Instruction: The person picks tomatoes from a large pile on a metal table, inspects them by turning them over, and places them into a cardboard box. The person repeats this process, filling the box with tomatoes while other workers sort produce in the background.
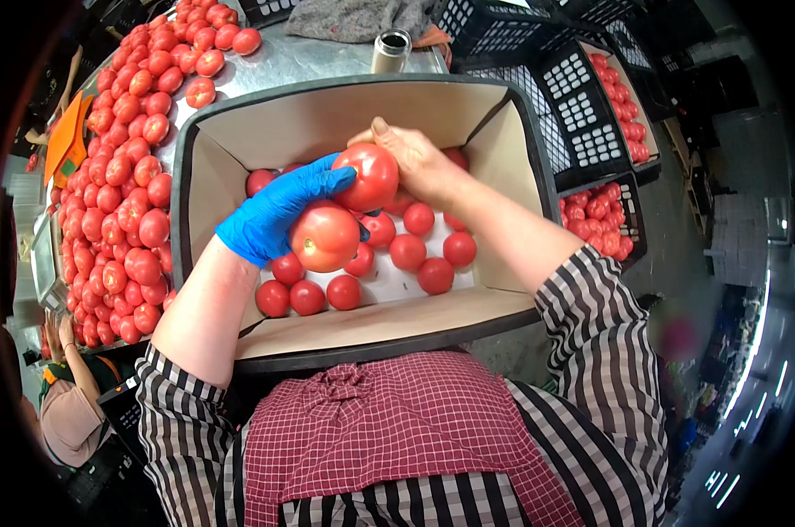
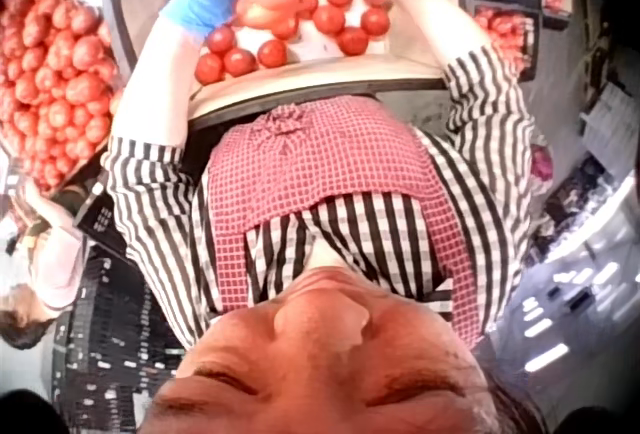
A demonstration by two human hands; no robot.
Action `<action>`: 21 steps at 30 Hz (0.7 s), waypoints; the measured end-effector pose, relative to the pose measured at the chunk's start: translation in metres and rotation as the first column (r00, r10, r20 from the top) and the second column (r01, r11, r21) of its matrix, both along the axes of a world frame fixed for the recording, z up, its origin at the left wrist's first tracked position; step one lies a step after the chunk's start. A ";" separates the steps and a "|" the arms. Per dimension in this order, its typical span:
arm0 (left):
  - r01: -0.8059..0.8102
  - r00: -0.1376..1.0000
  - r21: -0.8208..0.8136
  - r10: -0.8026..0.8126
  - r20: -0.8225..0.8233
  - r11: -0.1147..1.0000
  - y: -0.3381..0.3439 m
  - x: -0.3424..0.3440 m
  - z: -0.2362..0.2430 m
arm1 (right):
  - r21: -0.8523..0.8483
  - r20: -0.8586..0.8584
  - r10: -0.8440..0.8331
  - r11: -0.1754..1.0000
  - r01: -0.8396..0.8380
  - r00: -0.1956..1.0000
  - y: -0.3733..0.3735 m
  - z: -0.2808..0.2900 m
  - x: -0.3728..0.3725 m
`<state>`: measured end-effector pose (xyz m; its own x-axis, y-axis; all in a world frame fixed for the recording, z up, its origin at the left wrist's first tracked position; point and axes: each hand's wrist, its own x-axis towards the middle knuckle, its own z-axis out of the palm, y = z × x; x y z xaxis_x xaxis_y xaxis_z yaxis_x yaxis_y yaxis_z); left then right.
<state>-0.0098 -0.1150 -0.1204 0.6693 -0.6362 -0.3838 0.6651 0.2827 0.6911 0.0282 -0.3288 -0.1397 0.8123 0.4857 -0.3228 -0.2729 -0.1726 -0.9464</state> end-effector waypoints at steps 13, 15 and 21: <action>-0.216 0.968 -0.102 0.199 -0.156 0.971 0.014 0.017 -0.005 | -0.999 0.024 0.720 0.046 -0.013 0.693 -0.064 -0.116 -0.004; -0.260 0.960 -0.120 0.243 -0.140 0.958 0.012 0.017 -0.003 | -0.997 -0.008 0.691 0.048 -0.056 0.723 -0.057 -0.102 0.001; -0.318 0.945 -0.138 0.303 -0.120 0.938 0.019 0.022 0.000 | -0.598 0.173 0.257 0.794 -0.106 0.951 -0.031 -0.030 0.011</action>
<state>0.0118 -0.0963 -0.1202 0.8080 -0.4586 -0.3700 0.5877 0.5833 0.5606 0.0396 -0.3598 -0.1697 0.8149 0.4170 -0.4025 0.0344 -0.7281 -0.6846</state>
